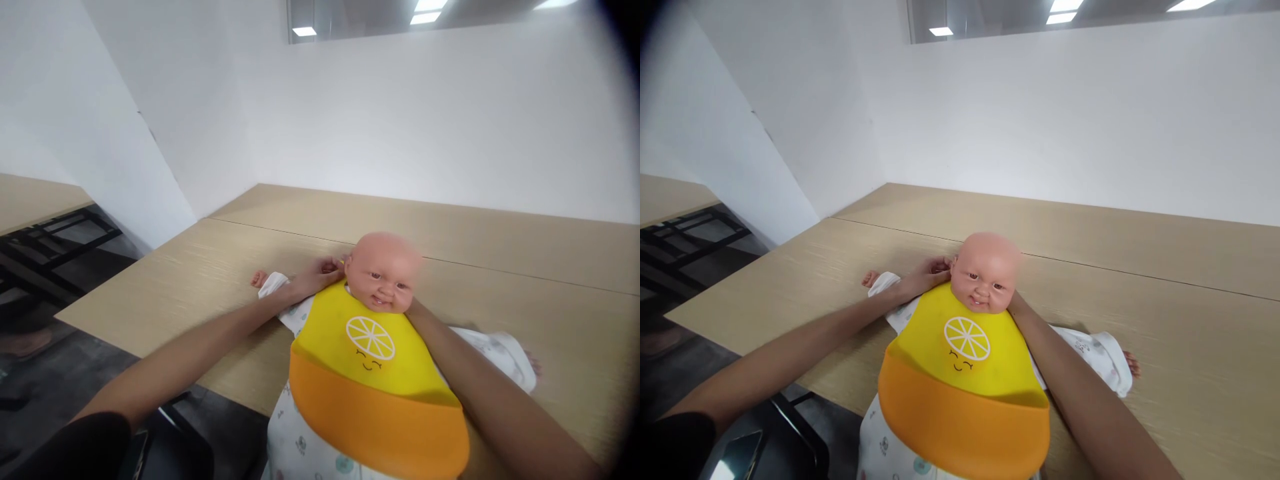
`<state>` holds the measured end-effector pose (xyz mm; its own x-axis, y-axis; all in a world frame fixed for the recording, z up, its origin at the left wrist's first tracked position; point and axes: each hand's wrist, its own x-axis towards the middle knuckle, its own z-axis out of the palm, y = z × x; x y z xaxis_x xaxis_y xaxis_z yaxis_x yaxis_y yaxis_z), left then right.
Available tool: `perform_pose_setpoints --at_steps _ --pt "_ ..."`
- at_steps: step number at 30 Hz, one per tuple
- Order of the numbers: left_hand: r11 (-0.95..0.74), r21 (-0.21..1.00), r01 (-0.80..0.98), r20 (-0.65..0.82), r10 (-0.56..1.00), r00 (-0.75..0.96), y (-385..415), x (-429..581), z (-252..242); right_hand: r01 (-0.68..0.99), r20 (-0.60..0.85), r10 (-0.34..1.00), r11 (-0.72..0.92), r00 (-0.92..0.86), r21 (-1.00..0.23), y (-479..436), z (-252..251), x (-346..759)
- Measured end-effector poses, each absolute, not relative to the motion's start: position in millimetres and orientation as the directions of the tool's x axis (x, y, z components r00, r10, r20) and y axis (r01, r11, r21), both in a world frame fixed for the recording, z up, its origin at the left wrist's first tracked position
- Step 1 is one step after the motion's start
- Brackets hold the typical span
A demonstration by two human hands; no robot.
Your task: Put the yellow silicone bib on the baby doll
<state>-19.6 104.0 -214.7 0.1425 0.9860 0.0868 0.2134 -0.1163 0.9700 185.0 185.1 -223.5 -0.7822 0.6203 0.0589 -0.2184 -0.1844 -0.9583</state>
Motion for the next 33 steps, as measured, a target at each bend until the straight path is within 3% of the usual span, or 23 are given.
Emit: perform_pose_setpoints --at_steps 22,33 --pt "-0.123 0.96 0.251 0.084 0.983 0.163 104.7 -24.1 -223.1 -0.249 0.12 0.571 -0.153 -0.812 -0.956 189.6 -222.9 181.3" --pt "-0.127 0.961 0.246 0.083 0.98 0.181 105.3 -24.7 -223.5 -0.197 0.064 0.601 -0.159 -0.797 -0.967 179.3 -215.7 183.8"
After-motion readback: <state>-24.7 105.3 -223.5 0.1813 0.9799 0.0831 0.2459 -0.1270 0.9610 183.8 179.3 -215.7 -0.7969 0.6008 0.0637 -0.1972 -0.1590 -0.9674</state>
